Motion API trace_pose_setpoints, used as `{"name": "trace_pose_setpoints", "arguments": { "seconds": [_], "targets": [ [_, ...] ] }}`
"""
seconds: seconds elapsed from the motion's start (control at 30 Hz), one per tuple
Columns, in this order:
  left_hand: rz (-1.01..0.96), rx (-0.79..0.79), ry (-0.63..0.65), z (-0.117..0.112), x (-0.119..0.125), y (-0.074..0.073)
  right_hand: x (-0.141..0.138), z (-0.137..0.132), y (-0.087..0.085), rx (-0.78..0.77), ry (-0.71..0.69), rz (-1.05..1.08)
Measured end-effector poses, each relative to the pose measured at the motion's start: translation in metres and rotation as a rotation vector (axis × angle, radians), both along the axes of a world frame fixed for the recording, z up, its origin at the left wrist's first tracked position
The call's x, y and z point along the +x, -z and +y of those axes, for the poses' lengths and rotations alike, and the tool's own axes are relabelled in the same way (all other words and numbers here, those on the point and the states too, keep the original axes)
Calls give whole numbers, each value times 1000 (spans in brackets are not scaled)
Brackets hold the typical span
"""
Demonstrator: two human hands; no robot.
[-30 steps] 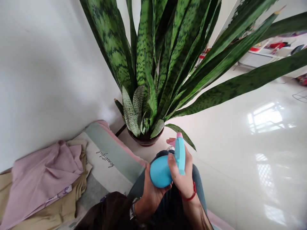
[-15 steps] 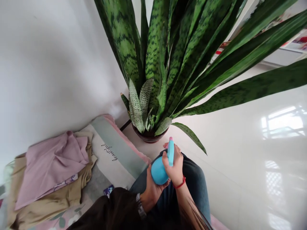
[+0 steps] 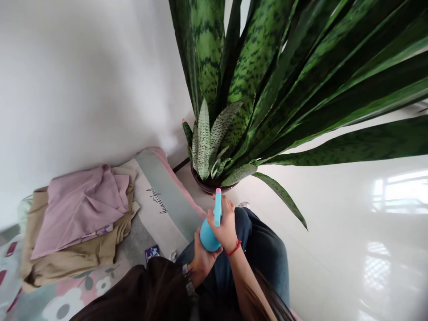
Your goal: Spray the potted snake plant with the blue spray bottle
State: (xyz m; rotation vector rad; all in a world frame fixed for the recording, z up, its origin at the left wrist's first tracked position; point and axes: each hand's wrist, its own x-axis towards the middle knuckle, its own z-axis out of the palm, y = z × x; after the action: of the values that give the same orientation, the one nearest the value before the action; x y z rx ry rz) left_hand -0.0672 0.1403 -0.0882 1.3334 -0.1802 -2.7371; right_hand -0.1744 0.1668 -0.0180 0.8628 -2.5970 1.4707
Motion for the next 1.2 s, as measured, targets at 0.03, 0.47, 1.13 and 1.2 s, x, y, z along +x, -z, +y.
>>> {"name": "trace_pose_setpoints", "arguments": {
  "seconds": [0.03, 0.47, 1.13, 1.2],
  "targets": [
    [-24, -4, -24, -1, 0, 2, 1, -4, 1, 0, -5, 1],
    [19, -2, -57, -5, -2, 10, 1, -14, 6, -27, -100, 39],
    [19, -2, -109, -1, -5, 22, 22, 9, -2, -23, -15, 134],
    [9, 25, -98, -1, -5, 19, 20, 7, -3, -5, -10, 133]
  ]
}}
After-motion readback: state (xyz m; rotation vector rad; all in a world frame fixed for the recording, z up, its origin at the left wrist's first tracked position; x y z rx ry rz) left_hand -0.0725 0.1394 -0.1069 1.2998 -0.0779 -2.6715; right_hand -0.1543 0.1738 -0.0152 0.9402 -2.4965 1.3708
